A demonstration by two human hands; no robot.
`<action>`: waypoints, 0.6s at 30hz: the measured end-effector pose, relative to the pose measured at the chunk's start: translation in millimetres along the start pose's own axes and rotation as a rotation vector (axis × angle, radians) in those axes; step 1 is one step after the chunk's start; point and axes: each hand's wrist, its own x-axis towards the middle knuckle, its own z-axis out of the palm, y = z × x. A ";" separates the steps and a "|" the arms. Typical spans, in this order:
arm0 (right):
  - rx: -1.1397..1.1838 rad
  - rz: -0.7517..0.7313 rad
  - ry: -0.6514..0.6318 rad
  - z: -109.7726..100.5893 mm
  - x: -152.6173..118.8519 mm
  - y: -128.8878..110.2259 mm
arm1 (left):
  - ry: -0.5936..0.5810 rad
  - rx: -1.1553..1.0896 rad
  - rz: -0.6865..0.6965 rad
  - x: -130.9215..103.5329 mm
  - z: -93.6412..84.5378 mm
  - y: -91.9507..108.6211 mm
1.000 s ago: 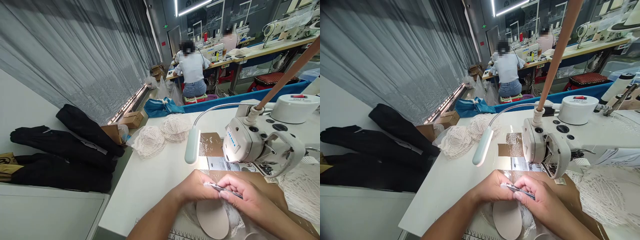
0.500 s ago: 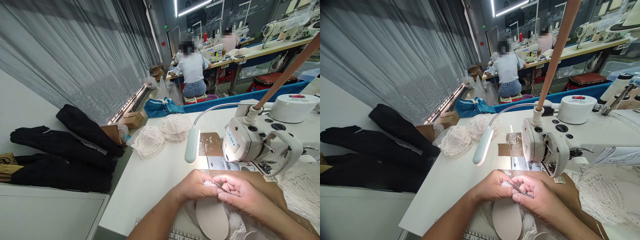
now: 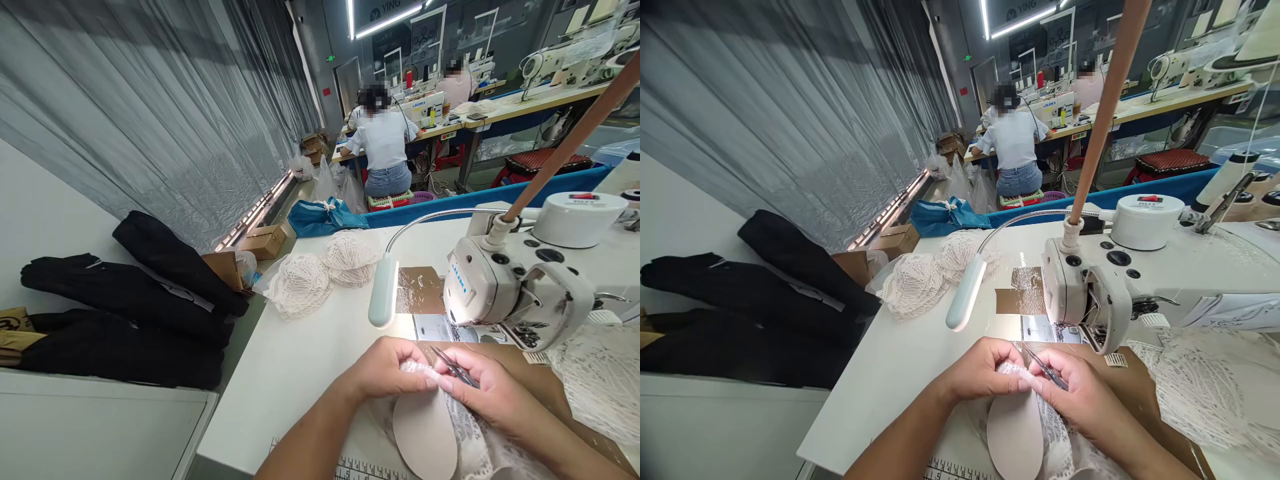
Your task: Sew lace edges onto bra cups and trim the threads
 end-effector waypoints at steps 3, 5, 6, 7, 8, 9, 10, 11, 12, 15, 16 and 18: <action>-0.065 -0.008 0.022 -3.6 0.4 2.9 | 0.012 0.018 -0.032 -0.1 -1.5 1.5; -0.067 -0.018 0.031 -5.5 -0.6 4.8 | 0.024 0.022 -0.034 -0.4 -2.6 2.6; -0.028 -0.017 0.025 -6.1 -1.6 5.7 | 0.024 0.012 -0.030 -0.5 -2.9 3.0; 0.034 0.000 0.014 -6.6 -3.0 6.4 | 0.021 -0.005 -0.024 -0.6 -3.0 3.4; 0.100 0.026 0.007 -7.1 -4.5 7.2 | 0.013 -0.026 -0.019 -0.6 -2.9 3.6; 0.155 0.055 0.008 -7.9 -6.2 8.0 | 0.005 -0.049 -0.015 -0.6 -2.8 3.7; 0.192 0.084 0.021 -9.0 -7.8 8.8 | 0.003 -0.067 -0.014 -0.6 -2.7 3.7; 0.204 0.106 0.036 -10.5 -9.1 9.6 | 0.007 -0.081 -0.016 -0.7 -2.7 3.6; 0.188 0.112 0.041 -12.5 -10.0 10.4 | 0.015 -0.095 -0.020 -0.7 -2.7 3.4; 0.071 0.060 -0.062 -19.2 -9.8 11.9 | 0.034 -0.140 -0.060 -0.9 -2.9 2.8; 0.016 0.031 -0.103 -21.1 -9.0 12.2 | 0.036 -0.153 -0.074 -1.0 -2.9 2.6; -0.095 -0.025 -0.132 -23.1 -7.0 12.5 | 0.032 -0.172 -0.083 -1.0 -2.4 2.2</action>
